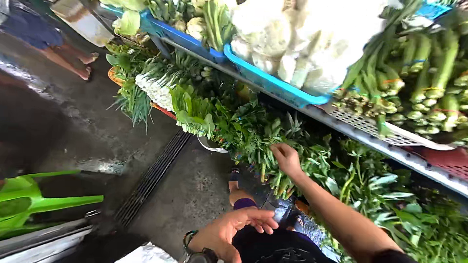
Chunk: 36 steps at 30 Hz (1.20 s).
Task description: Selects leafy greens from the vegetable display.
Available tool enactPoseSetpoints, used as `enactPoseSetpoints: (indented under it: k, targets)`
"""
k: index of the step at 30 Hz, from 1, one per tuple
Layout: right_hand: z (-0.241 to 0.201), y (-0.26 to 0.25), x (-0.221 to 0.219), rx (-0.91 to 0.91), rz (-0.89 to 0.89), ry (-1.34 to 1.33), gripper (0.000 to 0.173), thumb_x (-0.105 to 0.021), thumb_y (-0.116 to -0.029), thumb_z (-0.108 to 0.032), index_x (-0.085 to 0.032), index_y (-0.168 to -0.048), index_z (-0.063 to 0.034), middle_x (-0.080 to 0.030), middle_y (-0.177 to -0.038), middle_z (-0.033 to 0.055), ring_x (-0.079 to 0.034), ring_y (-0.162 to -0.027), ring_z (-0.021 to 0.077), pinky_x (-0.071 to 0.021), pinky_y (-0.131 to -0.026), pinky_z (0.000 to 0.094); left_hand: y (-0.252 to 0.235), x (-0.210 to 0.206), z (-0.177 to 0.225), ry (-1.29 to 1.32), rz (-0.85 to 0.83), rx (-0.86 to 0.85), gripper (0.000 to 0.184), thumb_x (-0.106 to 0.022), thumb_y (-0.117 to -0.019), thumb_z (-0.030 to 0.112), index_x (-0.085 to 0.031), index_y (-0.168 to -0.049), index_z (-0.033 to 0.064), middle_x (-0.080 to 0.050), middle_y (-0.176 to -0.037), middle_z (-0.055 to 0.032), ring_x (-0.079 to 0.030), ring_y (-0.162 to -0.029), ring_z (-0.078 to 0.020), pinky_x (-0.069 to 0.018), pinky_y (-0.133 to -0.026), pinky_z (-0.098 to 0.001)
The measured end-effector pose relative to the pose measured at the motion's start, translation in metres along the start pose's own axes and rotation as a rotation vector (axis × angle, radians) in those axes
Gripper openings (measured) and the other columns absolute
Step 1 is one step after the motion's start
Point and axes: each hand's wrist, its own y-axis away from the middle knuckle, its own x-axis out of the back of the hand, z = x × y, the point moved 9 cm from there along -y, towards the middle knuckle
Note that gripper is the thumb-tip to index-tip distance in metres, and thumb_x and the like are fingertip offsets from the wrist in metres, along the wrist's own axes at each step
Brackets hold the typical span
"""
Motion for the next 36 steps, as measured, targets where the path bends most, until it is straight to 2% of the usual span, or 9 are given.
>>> enactPoseSetpoints:
  k: [6, 14, 20, 23, 26, 28, 32, 34, 36]
  targets:
    - [0.031, -0.193, -0.123, -0.659, 0.028, -0.064, 0.068, -0.053, -0.0972, -0.066, -0.068, -0.125, -0.0064, -0.071, -0.113, 0.0183, -0.07, -0.096, 0.0335, -0.0564, -0.083, 0.056, 0.011, 0.127, 0.054, -0.081, 0.041, 0.03, 0.091, -0.068, -0.087, 0.068, -0.052, -0.144, -0.0018, -0.065, -0.13, -0.0176, -0.064, -0.116, -0.0241, -0.0535, -0.101, -0.0401]
    - [0.067, -0.183, -0.117, -0.969, 0.112, -0.24, 0.044, -0.06, -0.1012, -0.043, -0.063, -0.124, -0.005, -0.063, -0.089, 0.0087, -0.056, -0.062, 0.0148, -0.0506, -0.057, 0.0311, 0.023, 0.226, 0.105, -0.222, 0.296, 0.191, 0.048, -0.064, -0.1006, 0.031, -0.058, -0.135, -0.0024, -0.071, -0.117, -0.0106, -0.069, -0.103, -0.0177, -0.0587, -0.091, -0.0362]
    - [-0.037, -0.124, -0.084, -0.665, 0.325, -0.525, 0.022, -0.048, -0.1065, -0.016, -0.058, -0.115, 0.0019, -0.068, -0.08, 0.009, -0.067, -0.061, 0.0176, -0.0597, -0.059, 0.0345, 0.017, 0.274, 0.118, -0.311, 0.569, 0.329, 0.036, -0.062, -0.1009, 0.021, -0.06, -0.13, -0.0011, -0.071, -0.105, -0.0046, -0.069, -0.089, -0.0127, -0.0599, -0.079, -0.0297]
    - [-0.11, -0.083, -0.093, -0.393, 0.209, -0.369, 0.021, -0.066, -0.0874, -0.01, -0.067, -0.106, 0.0007, -0.073, -0.081, 0.005, -0.07, -0.066, 0.0141, -0.062, -0.062, 0.0365, 0.007, 0.281, 0.112, -0.427, 0.632, 0.382, 0.06, -0.066, -0.0979, 0.025, -0.046, -0.147, -0.0016, -0.068, -0.118, -0.0086, -0.069, -0.093, -0.0137, -0.0602, -0.079, -0.03]
    - [-0.165, -0.055, -0.13, -0.079, 0.0, -0.201, 0.02, -0.076, -0.086, -0.018, -0.07, -0.1, -0.0051, -0.073, -0.085, -0.0003, -0.069, -0.074, 0.0063, -0.0615, -0.069, 0.0305, 0.005, 0.285, 0.108, -0.491, 0.744, 0.34, 0.091, -0.075, -0.0905, 0.036, -0.027, -0.156, -0.0052, -0.063, -0.13, -0.015, -0.069, -0.104, -0.0156, -0.0614, -0.085, -0.0323]
    - [-0.186, -0.045, -0.159, 0.104, -0.144, -0.129, 0.022, -0.077, -0.0857, -0.02, -0.071, -0.099, -0.0035, -0.073, -0.085, 0.0054, -0.07, -0.075, 0.0121, -0.0612, -0.071, 0.035, 0.016, 0.288, 0.115, -0.557, 0.906, 0.263, 0.082, -0.079, -0.0873, 0.031, -0.038, -0.144, -0.011, -0.067, -0.123, -0.0144, -0.069, -0.109, -0.0114, -0.0594, -0.095, -0.0299]
    - [-0.184, -0.066, -0.202, 0.293, -0.466, -0.108, 0.025, -0.067, -0.0966, -0.024, -0.073, -0.097, 0.0004, -0.072, -0.093, 0.0141, -0.07, -0.087, 0.0239, -0.0577, -0.082, 0.0444, 0.038, 0.297, 0.135, -0.776, 1.155, 0.169, 0.052, -0.073, -0.0884, 0.018, -0.053, -0.126, -0.0118, -0.071, -0.105, -0.0091, -0.07, -0.096, -0.0042, -0.0592, -0.089, -0.0246]
    - [-0.165, -0.109, -0.219, 0.254, -0.471, 0.215, 0.029, -0.054, -0.1036, -0.026, -0.074, -0.106, -0.0046, -0.072, -0.107, 0.0137, -0.068, -0.105, 0.0283, -0.0544, -0.094, 0.0493, 0.038, 0.307, 0.145, -0.788, 1.187, 0.07, 0.051, -0.072, -0.0902, 0.012, -0.049, -0.128, -0.0143, -0.07, -0.107, -0.009, -0.069, -0.098, -0.0032, -0.0592, -0.09, -0.023]
    - [-0.149, -0.157, -0.253, 0.216, -0.582, 0.614, 0.027, -0.051, -0.1014, -0.006, -0.069, -0.121, 0.0008, -0.062, -0.136, 0.0205, -0.048, -0.138, 0.0388, -0.0331, -0.117, 0.06, 0.031, 0.322, 0.144, -0.789, 1.176, 0.045, 0.058, -0.072, -0.0916, 0.014, -0.043, -0.132, -0.0164, -0.068, -0.112, -0.01, -0.067, -0.101, -0.0022, -0.0573, -0.093, -0.0216]
